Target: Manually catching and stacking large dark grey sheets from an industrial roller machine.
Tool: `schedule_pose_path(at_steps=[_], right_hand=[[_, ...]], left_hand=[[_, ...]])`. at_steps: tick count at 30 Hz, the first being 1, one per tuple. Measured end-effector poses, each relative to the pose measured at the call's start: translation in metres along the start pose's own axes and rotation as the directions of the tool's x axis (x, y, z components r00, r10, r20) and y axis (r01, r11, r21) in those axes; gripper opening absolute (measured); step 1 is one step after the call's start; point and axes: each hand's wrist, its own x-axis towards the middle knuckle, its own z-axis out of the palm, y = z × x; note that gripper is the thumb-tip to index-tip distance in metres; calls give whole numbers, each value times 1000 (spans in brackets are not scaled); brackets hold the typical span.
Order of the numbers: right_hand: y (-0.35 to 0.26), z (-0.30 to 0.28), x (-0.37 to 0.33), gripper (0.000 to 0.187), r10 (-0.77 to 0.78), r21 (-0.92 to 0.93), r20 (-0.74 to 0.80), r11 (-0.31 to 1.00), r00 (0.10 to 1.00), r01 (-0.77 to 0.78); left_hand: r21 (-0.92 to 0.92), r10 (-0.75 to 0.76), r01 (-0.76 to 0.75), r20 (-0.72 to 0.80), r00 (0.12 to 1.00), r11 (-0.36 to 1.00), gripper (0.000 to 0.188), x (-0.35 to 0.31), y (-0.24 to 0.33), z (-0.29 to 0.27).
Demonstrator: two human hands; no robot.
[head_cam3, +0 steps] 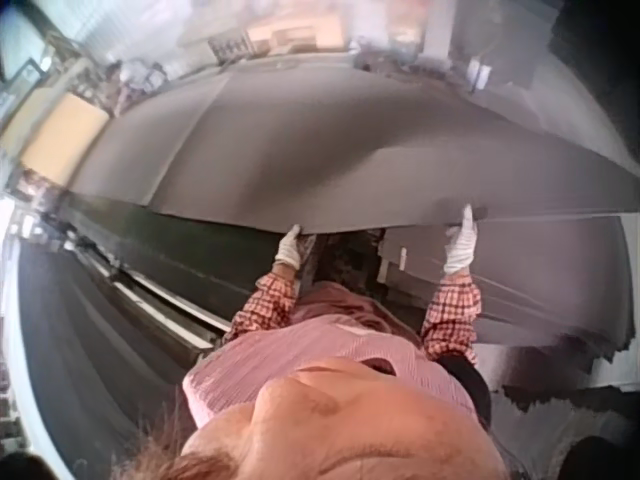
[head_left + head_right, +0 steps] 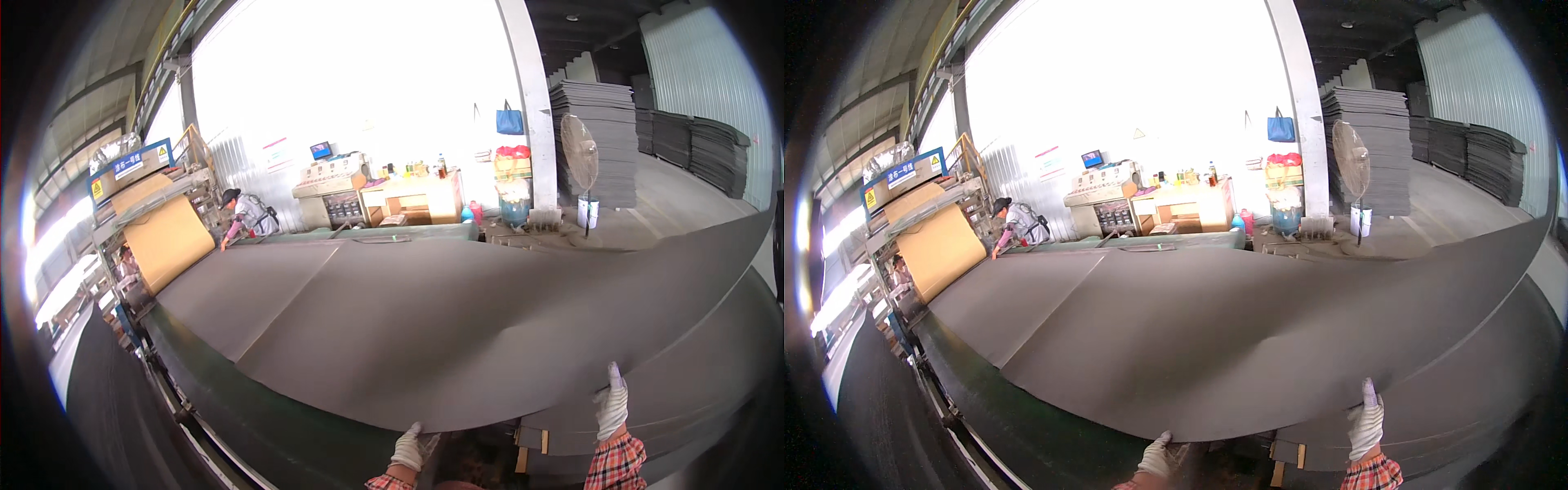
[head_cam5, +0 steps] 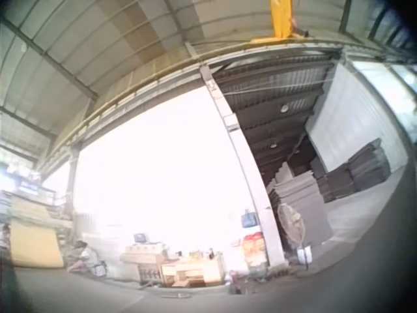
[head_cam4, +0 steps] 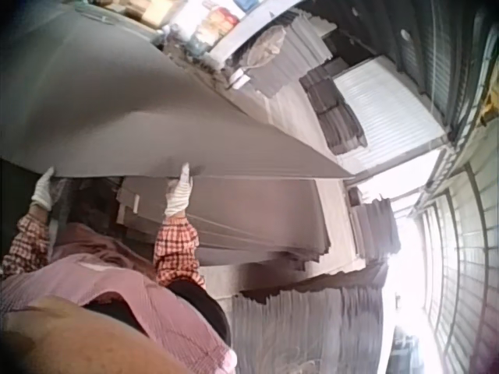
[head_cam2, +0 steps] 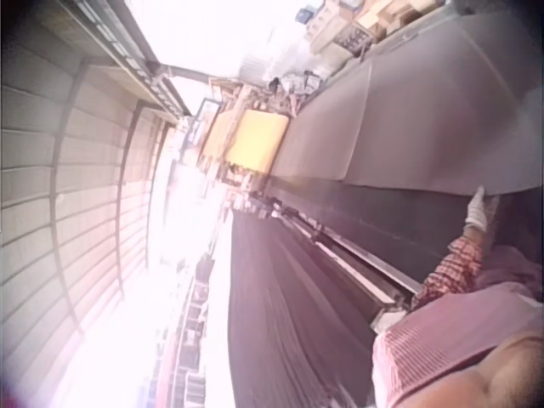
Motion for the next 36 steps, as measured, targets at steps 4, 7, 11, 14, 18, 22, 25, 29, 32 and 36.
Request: schedule_pose_path(at_steps=[4,7,11,14,18,22,25,29,32,36], right_hand=[[74,-70,28,39,-75,-356,-48,933,996,53],[147,-102,48,37,-143,-381,-100,920,985,95],[144,-71,23,40,-192,-316,-70,935,979,160],[148,-70,8,43,-131,-472,58,870,990,143],[161,-73,-13,45,-277,-866,266,353,923,355],[146,-39,-31,46,393,144,62,906,918,-398],[170,-44,-34,50,257,-50,175,966,950,-252],[141,-23,-47,52,432,103,145,888,890,-447],[139,-25,-52,57,524,12,203,843,827,-538],[157,-21,-47,58,516,68,162,844,841,-531]], left_hand=[[23,-39,39,15,999,999,24,21,3,-5],[8,33,-33,-3,999,999,27,39,3,-9],[100,53,-49,-35,998,994,32,15,0,-9],[205,53,-77,123,991,976,41,-1,-16,-13],[259,-19,-2,79,997,966,44,-15,-29,-5],[454,-23,6,32,999,891,37,-30,-39,-2],[548,-74,52,19,997,835,27,-44,-66,-17],[586,-20,-24,68,997,810,29,-38,-91,-42],[642,-67,28,36,997,766,27,-38,-91,-42],[565,-141,128,-21,990,815,25,11,-108,-71]])
